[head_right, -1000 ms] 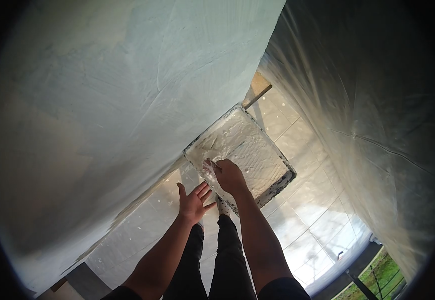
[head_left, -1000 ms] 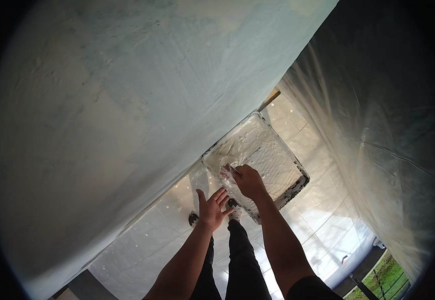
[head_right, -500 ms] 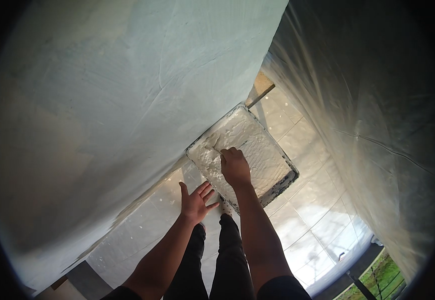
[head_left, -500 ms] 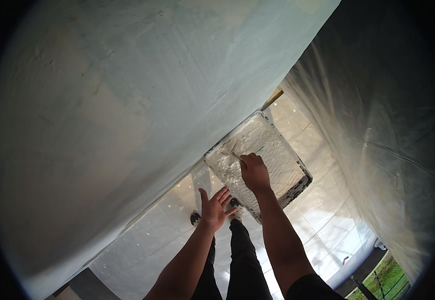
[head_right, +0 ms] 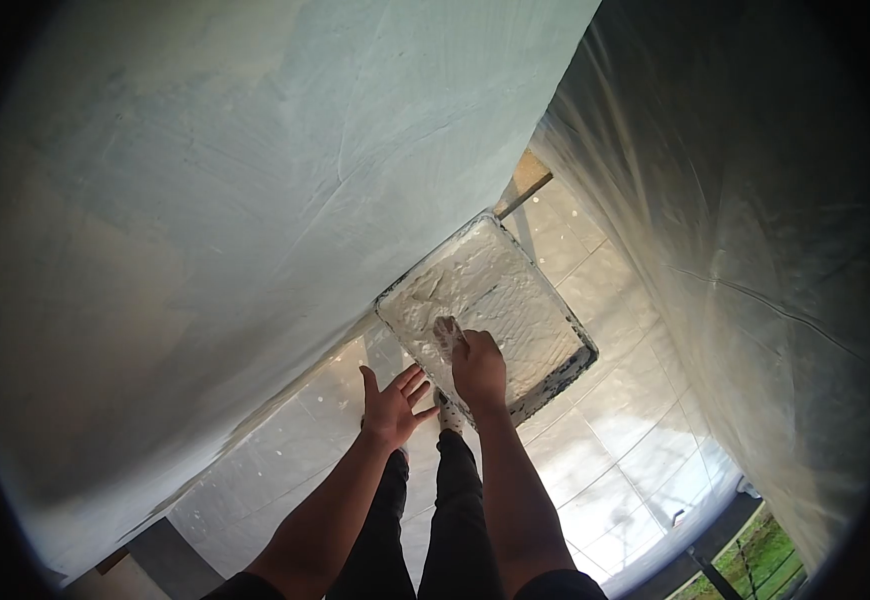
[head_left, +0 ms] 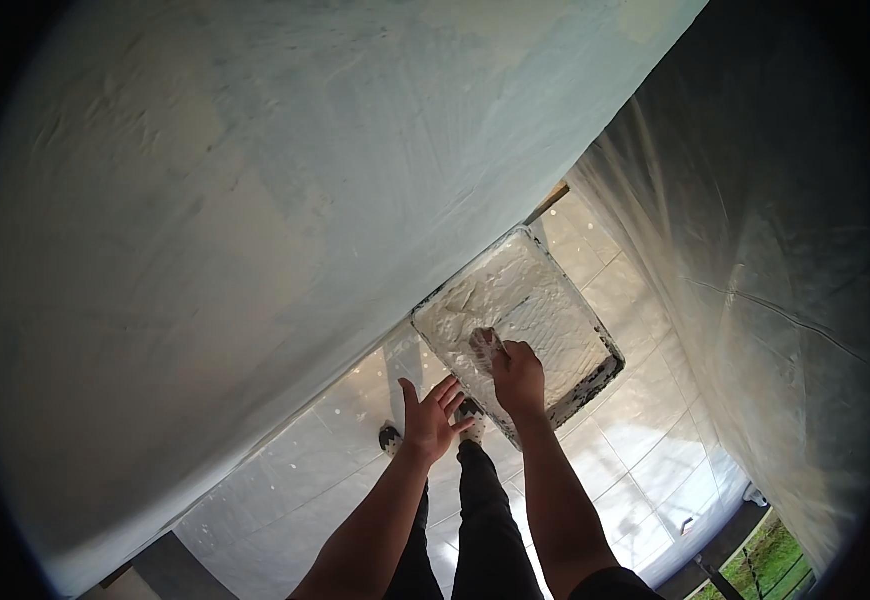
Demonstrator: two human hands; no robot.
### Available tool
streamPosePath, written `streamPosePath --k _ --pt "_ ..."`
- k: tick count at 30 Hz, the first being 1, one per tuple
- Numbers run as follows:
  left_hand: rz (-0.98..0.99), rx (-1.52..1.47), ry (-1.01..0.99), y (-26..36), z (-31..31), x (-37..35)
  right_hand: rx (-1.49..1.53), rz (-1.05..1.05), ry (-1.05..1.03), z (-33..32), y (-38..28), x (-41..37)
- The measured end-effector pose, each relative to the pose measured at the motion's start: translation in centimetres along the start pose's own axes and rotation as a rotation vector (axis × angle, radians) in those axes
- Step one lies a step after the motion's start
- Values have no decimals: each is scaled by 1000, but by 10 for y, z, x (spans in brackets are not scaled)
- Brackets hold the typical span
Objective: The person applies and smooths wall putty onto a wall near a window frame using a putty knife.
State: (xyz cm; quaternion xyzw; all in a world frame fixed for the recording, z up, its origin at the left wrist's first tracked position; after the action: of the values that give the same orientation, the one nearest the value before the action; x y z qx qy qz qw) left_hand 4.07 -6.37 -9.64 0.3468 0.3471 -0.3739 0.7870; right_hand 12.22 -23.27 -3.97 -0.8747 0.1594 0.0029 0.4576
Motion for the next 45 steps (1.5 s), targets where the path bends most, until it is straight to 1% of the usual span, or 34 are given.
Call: streamPosePath --k 1,2,4,6,7,8,10,11,13,14,16,17,18,20,22,24,25,27,30,31,34,40,45 --pt "1 -1 -3 0 -1 -1 69 51 89 -11 3 5" --pt "-1 -1 1 -1 -3 -1 75 92 117 -17 6 8" --pt "0 7 -6 -1 -2 0 34 110 45 -2 15 16" --pt "-3 -4 6 -2 0 0 105 66 -116 29 8 13" --pt "-4 -15 26 -2 -1 1 85 8 -184 39 -2 8" --pt "-3 -14 26 -1 -1 1 -4 -53 -233 44 -9 4" --pt "-1 -20 14 -2 -1 0 41 -148 -115 26 -30 -1" --pt "-2 -19 13 -2 -1 0 41 -147 -114 25 -30 -3" --pt "1 -33 31 -2 -2 0 79 -64 -165 27 -21 -9" --pt "-1 -33 30 -3 -1 0 77 -63 -164 28 -16 -11" --pt "7 -24 20 -2 -1 0 -18 11 -128 26 2 -9" --pt "9 -23 19 -1 -1 0 39 52 -76 19 11 -10" --pt "9 -29 16 -1 -1 0 40 51 -77 15 5 -9" --pt "5 -35 13 -2 -1 0 162 24 -75 5 -10 -6" --pt "5 -39 25 -2 -1 0 83 -104 -134 21 -19 -12" --pt "3 -36 20 -3 -1 -1 -33 -16 -173 28 -3 -12" --pt "5 -30 16 -2 -1 0 -31 -19 -173 24 -8 -10" --pt "6 -27 4 0 -2 1 143 104 -13 0 -5 -5" --pt "-1 -20 -8 -2 -2 0 121 52 -14 10 -1 0" --pt "1 -15 -6 -1 -1 1 73 42 -55 16 0 1" --pt "-2 -35 1 -2 -2 1 91 25 -69 27 3 3" --pt "1 -25 -6 -1 -1 0 36 -31 -27 23 -2 4" --pt "4 -12 -9 -2 0 0 95 -9 -71 33 3 0"
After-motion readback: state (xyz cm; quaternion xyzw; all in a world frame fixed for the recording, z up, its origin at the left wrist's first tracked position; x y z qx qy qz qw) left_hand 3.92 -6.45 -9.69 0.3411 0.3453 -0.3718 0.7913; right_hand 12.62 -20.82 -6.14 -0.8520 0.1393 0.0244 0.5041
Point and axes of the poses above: each hand's wrist, its own x-axis towards the middle knuckle, its own z-axis out of the palm, y = z × x, the point moved 10 cm from there along x, towards the middle knuckle, and after that the axes turned 5 degrees about x, right-handed, at the moved point
